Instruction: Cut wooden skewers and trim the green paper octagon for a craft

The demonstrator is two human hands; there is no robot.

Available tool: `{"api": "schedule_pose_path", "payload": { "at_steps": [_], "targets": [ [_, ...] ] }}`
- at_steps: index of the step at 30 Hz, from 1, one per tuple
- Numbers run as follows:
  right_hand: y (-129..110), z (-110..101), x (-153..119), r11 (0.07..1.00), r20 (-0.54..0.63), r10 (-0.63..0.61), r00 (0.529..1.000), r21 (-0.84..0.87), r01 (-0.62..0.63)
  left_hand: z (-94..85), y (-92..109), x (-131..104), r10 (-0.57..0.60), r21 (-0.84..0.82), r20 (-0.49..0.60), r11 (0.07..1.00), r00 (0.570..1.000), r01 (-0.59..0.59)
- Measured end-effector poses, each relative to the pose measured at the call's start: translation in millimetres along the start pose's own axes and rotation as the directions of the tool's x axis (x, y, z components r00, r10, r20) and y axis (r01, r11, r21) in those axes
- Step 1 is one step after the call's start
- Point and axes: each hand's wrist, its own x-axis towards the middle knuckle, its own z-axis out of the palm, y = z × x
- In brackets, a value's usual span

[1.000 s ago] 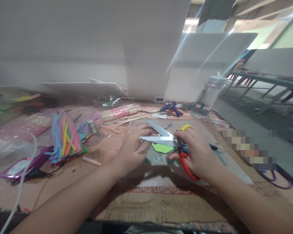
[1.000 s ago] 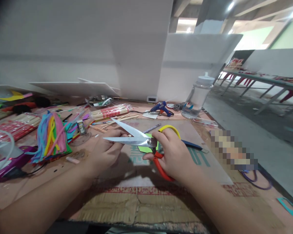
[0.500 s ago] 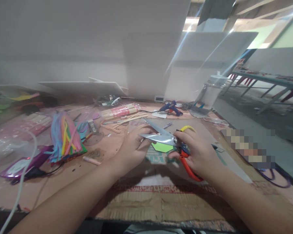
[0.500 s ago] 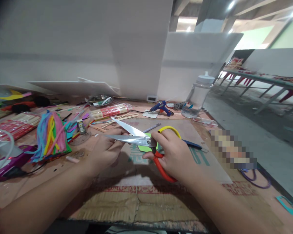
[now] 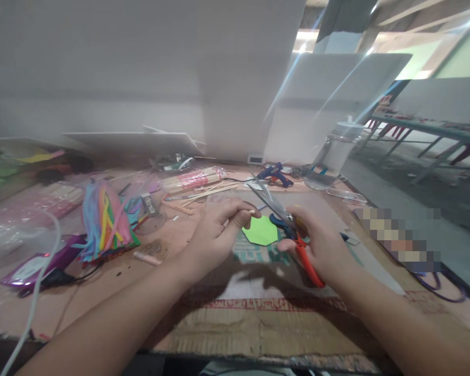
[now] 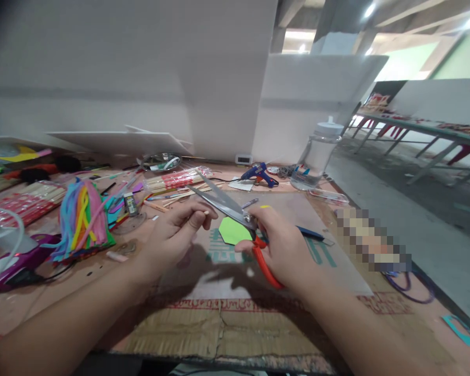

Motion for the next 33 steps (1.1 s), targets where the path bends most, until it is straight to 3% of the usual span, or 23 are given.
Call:
{"api": "schedule_pose_path", "payload": {
  "at_steps": [3,6,17,22,28,33],
  "targets": [
    [1.8,-0.8,3.3,0.996,-0.062,-0.081,0.995,-0.045,0.078,-1.0,-2.0,0.3,0.012,0.037,-0.037,0.999,0.999,-0.010],
    [1.3,0.4,3.5,0.992,-0.048,-0.118,0.992,-0.060,0.115,-1.3,-3.6,-0.9,0.020,0.051,-0.070,0.999,0.997,-0.017],
    [-1.6,3.0,0.8,0.987,-0.012,-0.153,0.988,-0.059,0.152,-0.9,0.3,-1.1,0.024,0.071,-0.067,0.997,0.997,-0.019],
    [-3.4,1.8,1.0,0.986,0.014,-0.154,0.988,-0.058,0.155,0.4,5.4,-0.6,0.026,0.050,-0.001,0.998,1.000,-0.026],
    [-3.7,0.0,1.7,0.985,0.016,-0.160,0.987,-0.057,0.161,0.8,0.7,-3.3,-0.002,0.045,-0.068,0.999,0.998,0.005],
    [-5.3,-1.0,0.8,0.981,0.016,-0.180,0.983,-0.070,0.181,-0.5,-0.1,-3.8,0.032,0.072,-0.050,0.997,0.998,-0.029]
  ]
}}
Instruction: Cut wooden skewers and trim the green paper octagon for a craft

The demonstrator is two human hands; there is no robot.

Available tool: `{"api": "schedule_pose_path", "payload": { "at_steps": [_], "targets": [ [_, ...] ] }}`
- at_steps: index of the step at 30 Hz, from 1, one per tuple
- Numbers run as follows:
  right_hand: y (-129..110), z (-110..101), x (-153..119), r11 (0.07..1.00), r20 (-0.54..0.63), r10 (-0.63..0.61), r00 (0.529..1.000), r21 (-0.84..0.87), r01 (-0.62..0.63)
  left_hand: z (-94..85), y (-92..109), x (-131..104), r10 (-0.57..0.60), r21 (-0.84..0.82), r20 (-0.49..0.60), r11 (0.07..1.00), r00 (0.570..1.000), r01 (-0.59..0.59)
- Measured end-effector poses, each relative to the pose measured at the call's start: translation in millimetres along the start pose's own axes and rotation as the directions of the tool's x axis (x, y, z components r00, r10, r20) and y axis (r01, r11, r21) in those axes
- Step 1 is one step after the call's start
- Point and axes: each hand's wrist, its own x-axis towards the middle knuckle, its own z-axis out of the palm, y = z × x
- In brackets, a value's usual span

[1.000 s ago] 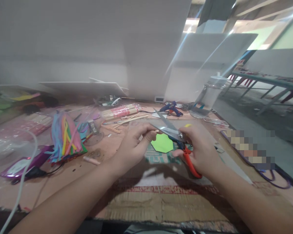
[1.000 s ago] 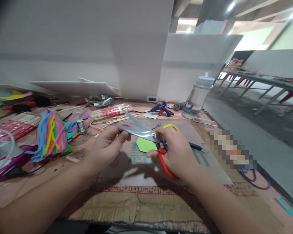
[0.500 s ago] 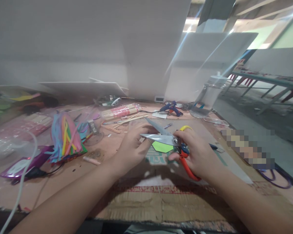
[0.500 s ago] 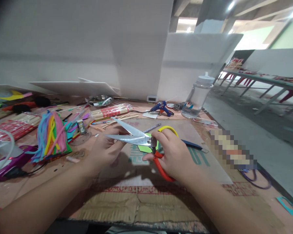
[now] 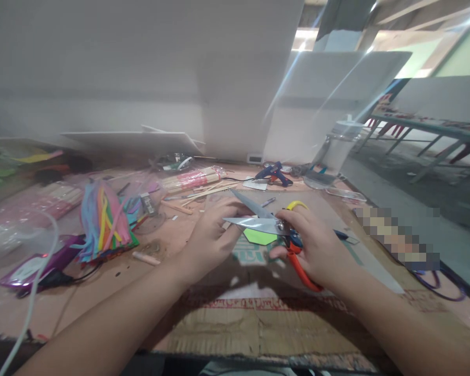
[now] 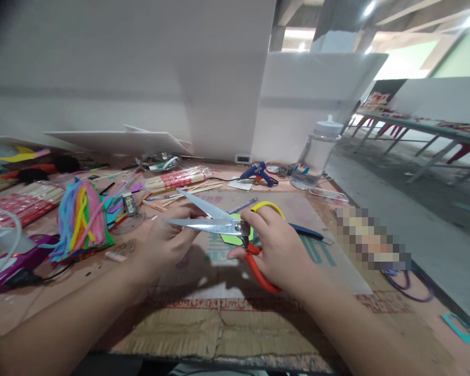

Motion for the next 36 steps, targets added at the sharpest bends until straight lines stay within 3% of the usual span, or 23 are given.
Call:
{"api": "schedule_pose_path", "payload": {
  "at_steps": [8,13,18,24,31,36],
  "targets": [
    [0.5,-1.8,-2.0,0.999,0.031,0.034,0.999,-0.007,-0.034,0.0,0.1,0.9,0.030,0.021,-0.026,0.999,0.999,-0.030],
    [1.0,1.1,-6.5,0.997,0.029,0.074,0.997,-0.024,-0.074,-0.3,3.9,2.6,0.046,0.001,0.017,0.999,0.999,-0.046],
    [2.0,4.4,-3.2,0.988,0.016,0.141,0.990,0.060,-0.142,2.6,1.4,5.2,0.025,-0.067,-0.041,0.997,0.999,-0.028],
    [4.4,4.4,-0.8,0.992,-0.068,0.094,0.993,0.089,-0.087,4.4,1.8,5.2,-0.013,-0.148,-0.095,0.989,0.995,-0.002],
    [4.2,7.3,-2.3,0.997,-0.023,0.074,0.997,0.032,-0.073,-1.3,-3.1,3.8,0.083,-0.019,-0.084,0.996,0.993,-0.085],
    [5.0,8.2,-1.5,0.998,-0.013,0.063,0.998,0.022,-0.063,-2.0,-4.0,4.8,0.128,-0.017,-0.035,0.992,0.991,-0.128]
  ]
}}
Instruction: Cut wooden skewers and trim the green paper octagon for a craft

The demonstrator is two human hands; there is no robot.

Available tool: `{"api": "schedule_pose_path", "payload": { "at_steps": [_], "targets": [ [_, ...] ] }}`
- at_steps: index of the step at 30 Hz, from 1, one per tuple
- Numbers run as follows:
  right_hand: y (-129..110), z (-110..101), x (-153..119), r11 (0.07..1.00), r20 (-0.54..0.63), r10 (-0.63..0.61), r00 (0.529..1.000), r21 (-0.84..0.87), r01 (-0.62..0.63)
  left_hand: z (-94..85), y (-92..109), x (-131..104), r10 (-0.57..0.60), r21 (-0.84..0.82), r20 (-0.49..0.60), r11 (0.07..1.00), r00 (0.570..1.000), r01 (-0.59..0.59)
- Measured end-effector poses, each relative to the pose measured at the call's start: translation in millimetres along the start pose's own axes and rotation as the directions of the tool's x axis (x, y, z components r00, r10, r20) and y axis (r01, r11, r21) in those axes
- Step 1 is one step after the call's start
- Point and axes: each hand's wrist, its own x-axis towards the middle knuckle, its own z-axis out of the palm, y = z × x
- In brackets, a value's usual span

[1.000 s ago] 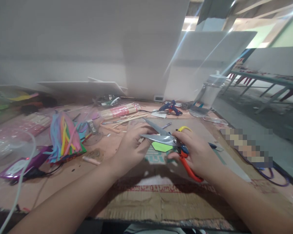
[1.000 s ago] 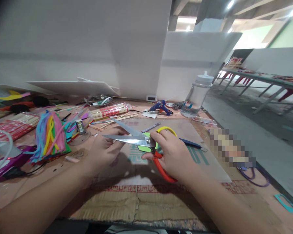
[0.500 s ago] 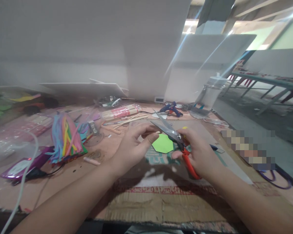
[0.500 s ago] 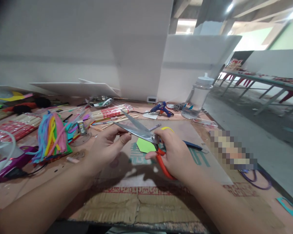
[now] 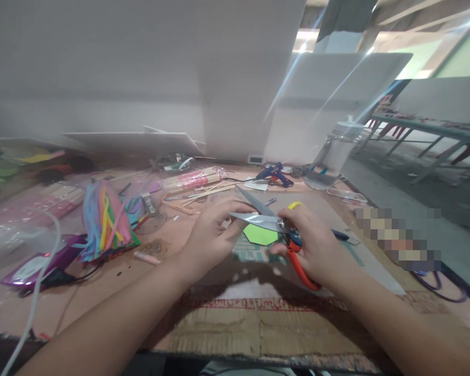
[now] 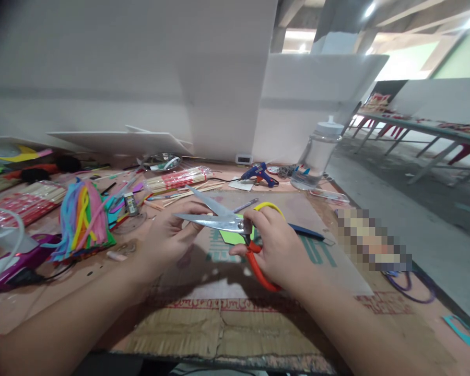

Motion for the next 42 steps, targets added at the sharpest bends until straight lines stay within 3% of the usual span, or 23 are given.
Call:
{"api": "schedule_pose_path", "payload": {
  "at_steps": [10,31,37,42],
  "targets": [
    [-1.4,-0.4,-1.6,0.999,0.058,0.047,0.997,0.009,-0.048,0.4,5.2,-1.1,-0.188,-0.004,0.005,0.982,0.982,0.188],
    [-1.0,-6.1,-0.5,0.998,0.067,-0.007,0.998,-0.061,0.011,5.8,0.7,-0.2,-0.204,-0.037,-0.004,0.978,0.979,0.204],
    [0.4,-2.9,-5.7,0.995,0.083,0.086,0.993,-0.051,-0.082,4.9,4.3,0.7,-0.169,-0.012,0.018,0.986,0.986,0.169],
    [12.6,-2.5,0.0,0.981,-0.006,0.187,0.982,-0.045,-0.187,3.6,4.3,0.3,-0.257,-0.093,0.004,0.962,0.966,0.256]
  ]
}}
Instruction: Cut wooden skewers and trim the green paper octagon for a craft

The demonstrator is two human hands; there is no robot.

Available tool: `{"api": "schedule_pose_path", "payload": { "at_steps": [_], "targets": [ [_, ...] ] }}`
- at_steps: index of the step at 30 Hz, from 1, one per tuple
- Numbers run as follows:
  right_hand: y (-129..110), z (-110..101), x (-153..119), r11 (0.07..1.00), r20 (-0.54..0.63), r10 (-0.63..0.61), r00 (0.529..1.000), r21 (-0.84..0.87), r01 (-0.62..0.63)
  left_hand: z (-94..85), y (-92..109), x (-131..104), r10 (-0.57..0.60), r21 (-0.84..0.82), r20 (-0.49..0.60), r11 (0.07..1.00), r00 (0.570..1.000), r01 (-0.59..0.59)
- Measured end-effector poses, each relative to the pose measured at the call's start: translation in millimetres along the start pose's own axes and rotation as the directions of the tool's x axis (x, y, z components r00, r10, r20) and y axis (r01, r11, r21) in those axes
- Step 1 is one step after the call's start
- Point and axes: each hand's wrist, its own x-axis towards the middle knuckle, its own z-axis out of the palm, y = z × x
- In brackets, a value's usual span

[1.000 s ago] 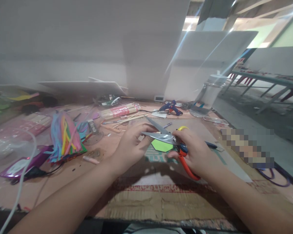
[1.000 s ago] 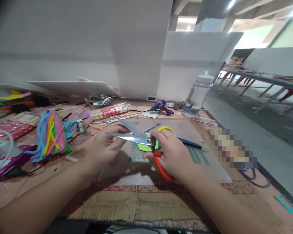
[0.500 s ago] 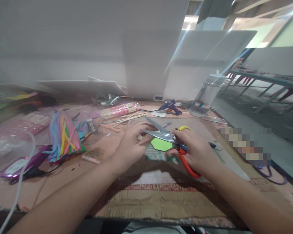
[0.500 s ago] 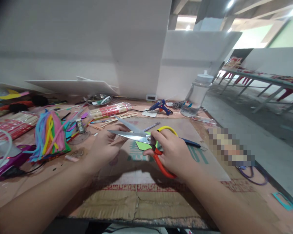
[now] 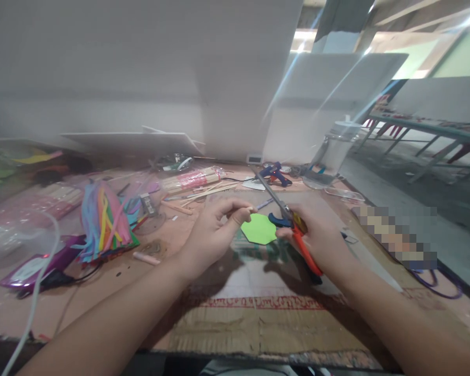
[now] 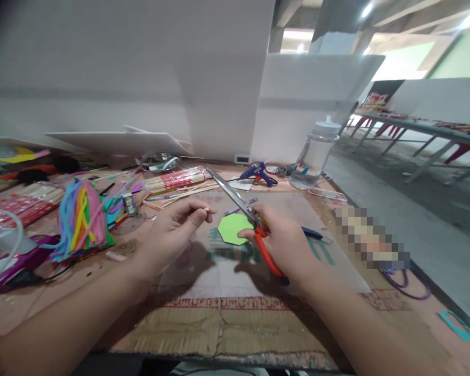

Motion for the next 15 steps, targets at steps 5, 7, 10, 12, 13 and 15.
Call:
{"api": "schedule_pose_path", "payload": {
  "at_steps": [5,7,10,12,13,15],
  "targets": [
    [15.6,1.9,4.7,0.998,-0.044,0.034,0.998,-0.045,-0.036,-0.7,2.1,2.3,-0.088,-0.114,0.052,0.989,0.995,0.093],
    [16.3,2.5,4.8,0.998,-0.036,0.035,0.999,-0.056,-0.036,-0.6,1.8,3.7,-0.105,-0.127,0.069,0.985,0.992,0.113],
    [10.3,1.7,4.5,1.000,-0.024,-0.010,1.000,-0.016,0.009,-0.2,-0.7,5.2,-0.113,-0.173,0.066,0.977,0.991,0.123],
    [3.6,-0.1,3.9,0.997,-0.011,-0.063,0.998,0.038,0.064,0.1,-2.6,5.6,-0.104,-0.197,0.058,0.974,0.993,0.113],
    [0.0,-1.1,3.4,0.994,0.003,-0.087,0.996,0.064,0.086,0.1,-3.3,5.5,-0.095,-0.194,0.056,0.975,0.994,0.104],
    [-6.5,-3.0,2.5,0.988,0.026,-0.119,0.993,0.103,0.116,0.1,-4.0,5.1,-0.082,-0.171,0.050,0.981,0.995,0.090]
  ]
}}
